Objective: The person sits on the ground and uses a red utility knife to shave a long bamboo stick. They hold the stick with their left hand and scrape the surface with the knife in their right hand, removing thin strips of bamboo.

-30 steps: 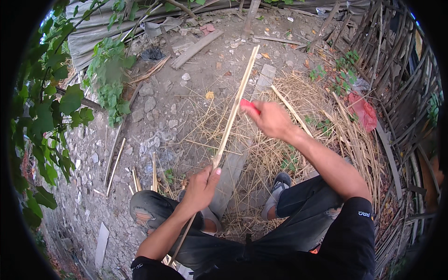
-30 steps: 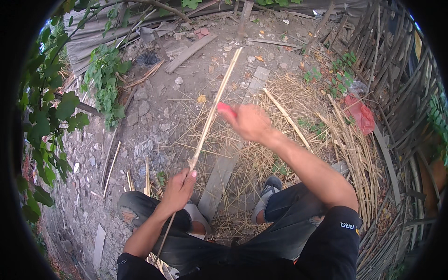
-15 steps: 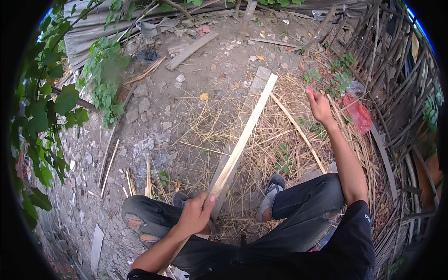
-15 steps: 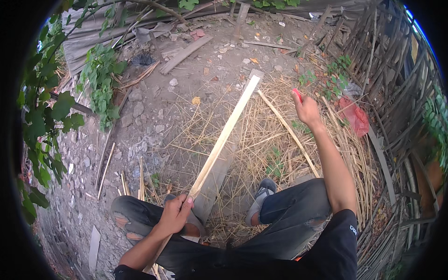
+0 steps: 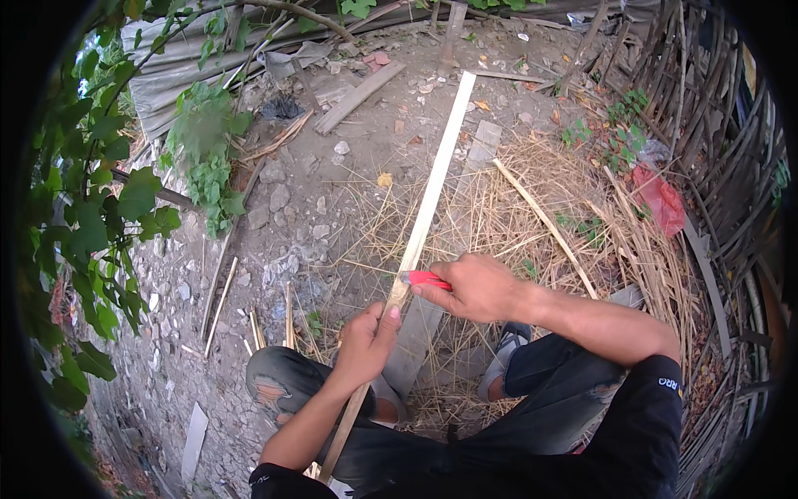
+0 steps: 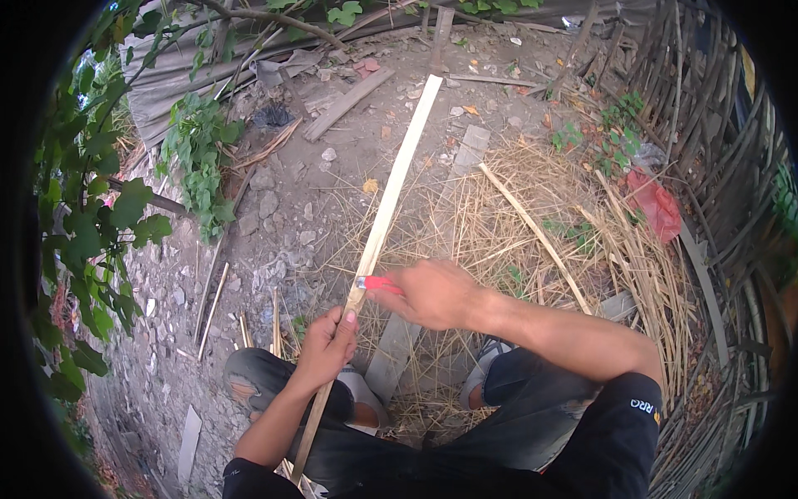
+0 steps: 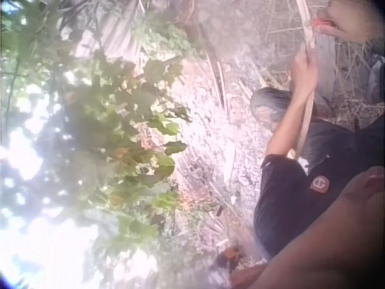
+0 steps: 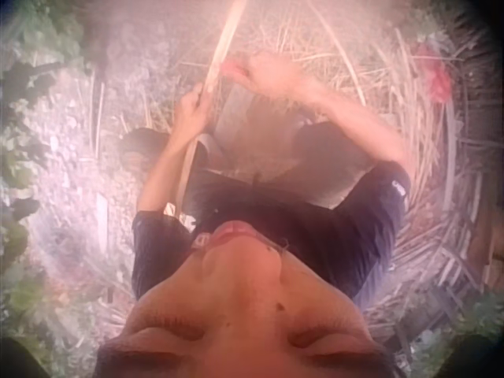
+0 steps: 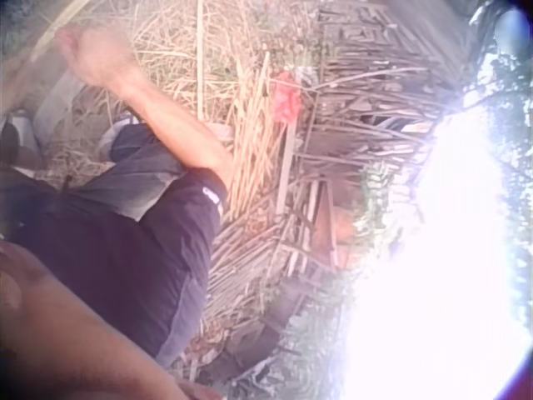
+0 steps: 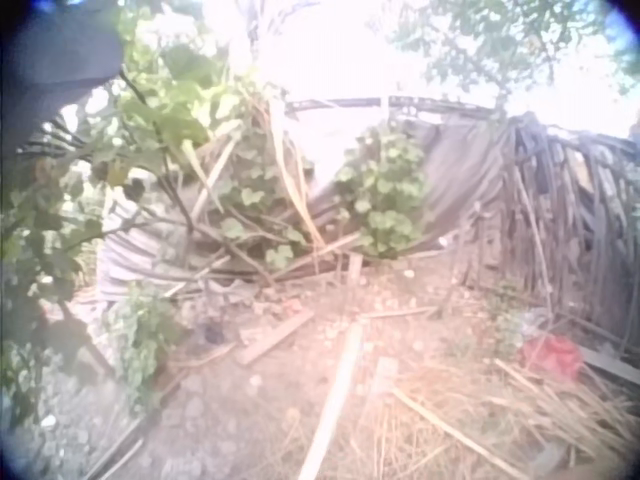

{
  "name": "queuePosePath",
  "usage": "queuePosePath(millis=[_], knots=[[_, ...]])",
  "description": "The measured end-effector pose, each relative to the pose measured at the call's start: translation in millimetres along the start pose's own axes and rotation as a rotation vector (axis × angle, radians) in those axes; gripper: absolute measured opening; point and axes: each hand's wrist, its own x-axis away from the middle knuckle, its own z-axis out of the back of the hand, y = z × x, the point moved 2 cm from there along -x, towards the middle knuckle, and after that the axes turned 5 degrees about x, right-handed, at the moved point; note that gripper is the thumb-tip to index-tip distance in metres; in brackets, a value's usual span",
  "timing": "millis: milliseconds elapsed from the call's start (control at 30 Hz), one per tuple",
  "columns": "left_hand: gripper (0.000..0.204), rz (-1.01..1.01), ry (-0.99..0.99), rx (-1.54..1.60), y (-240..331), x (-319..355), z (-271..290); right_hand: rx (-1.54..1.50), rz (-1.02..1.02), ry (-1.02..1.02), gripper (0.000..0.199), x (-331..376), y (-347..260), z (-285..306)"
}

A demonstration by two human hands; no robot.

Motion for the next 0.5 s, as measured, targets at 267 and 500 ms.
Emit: queuePosePath(millis=[267, 500], knots=[[0.038, 0.040, 0.005, 0.040, -21, 7, 3, -0.020, -0.063, -0.168, 0.054, 0, -12, -18], [0.037, 0.113, 0.017, 0.084, -30, 10, -1, 0.141, -0.009, 0.043, 0.057, -16, 18, -38]])
